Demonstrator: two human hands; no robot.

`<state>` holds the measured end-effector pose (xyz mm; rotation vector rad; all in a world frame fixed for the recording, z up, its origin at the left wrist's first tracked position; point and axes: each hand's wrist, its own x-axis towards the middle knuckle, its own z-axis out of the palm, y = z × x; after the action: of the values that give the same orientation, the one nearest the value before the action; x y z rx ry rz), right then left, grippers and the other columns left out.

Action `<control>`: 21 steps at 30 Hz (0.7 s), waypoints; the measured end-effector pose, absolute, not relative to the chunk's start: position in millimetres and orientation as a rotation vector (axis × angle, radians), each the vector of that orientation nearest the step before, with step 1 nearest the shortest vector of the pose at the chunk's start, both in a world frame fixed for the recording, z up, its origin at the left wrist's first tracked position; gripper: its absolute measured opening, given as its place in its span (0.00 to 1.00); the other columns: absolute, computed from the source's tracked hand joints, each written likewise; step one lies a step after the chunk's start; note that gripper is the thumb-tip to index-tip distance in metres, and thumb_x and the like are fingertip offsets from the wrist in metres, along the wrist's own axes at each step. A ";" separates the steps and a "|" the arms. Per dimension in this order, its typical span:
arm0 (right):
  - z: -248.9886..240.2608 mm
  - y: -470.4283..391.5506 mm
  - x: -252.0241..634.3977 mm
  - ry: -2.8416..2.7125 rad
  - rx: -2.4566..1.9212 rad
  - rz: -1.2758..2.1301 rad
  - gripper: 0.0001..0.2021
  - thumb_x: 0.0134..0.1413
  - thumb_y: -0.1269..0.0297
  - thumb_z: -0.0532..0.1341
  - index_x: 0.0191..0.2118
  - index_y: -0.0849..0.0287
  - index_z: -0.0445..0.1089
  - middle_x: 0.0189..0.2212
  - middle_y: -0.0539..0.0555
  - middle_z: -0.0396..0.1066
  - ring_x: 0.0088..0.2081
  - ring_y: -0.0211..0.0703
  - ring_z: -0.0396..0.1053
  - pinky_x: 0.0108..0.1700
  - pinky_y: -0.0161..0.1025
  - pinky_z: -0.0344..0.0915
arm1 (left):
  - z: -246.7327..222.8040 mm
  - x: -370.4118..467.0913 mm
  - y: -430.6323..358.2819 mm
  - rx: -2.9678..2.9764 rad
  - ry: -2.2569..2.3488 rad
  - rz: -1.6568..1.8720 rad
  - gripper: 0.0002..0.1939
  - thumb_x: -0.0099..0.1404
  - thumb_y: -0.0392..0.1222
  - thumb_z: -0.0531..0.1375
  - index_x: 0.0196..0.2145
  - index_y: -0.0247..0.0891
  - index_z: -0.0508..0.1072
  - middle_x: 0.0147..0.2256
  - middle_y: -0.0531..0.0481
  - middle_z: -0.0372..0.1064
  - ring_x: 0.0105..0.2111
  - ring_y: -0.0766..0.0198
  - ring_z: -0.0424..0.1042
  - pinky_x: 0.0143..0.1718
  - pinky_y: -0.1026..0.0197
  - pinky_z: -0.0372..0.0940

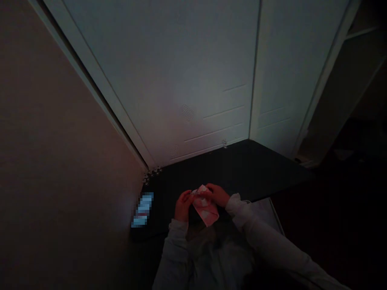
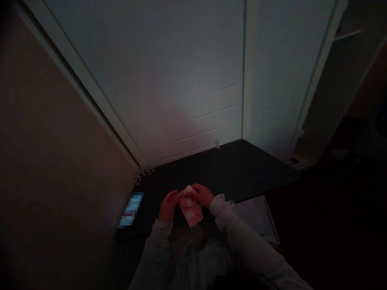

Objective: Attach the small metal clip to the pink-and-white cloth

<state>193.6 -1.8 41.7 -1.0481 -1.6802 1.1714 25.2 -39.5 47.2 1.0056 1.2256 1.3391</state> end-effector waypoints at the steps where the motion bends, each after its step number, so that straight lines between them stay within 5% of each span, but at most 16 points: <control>1: 41.6 -2.0 192.5 -1.663 -1.032 1.177 0.13 0.42 0.56 0.57 0.26 0.62 0.66 0.20 0.47 0.63 0.24 0.34 0.58 0.26 0.32 0.55 | 47.5 25.4 -39.9 1.010 1.221 1.336 0.19 0.45 0.41 0.62 0.37 0.34 0.66 0.29 0.49 0.69 0.30 0.65 0.68 0.33 0.63 0.61; 9: 50.7 -8.6 183.8 -1.206 -0.831 1.422 0.14 0.47 0.55 0.51 0.29 0.61 0.66 0.29 0.51 0.67 0.33 0.39 0.63 0.37 0.36 0.59 | 50.9 30.4 -41.2 0.939 1.199 1.381 0.19 0.44 0.42 0.62 0.36 0.36 0.67 0.29 0.49 0.69 0.30 0.64 0.69 0.33 0.62 0.61; 21: 40.0 -18.6 195.3 -1.546 -1.050 1.230 0.11 0.40 0.59 0.58 0.30 0.61 0.66 0.26 0.49 0.65 0.29 0.37 0.62 0.33 0.35 0.58 | 52.3 29.7 -45.2 0.934 1.130 1.314 0.19 0.45 0.37 0.62 0.38 0.36 0.67 0.33 0.47 0.70 0.34 0.64 0.68 0.38 0.60 0.60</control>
<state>195.3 -18.6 40.0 -1.0504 -1.5463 1.2303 29.7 -45.2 52.3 0.9342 1.1299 1.3142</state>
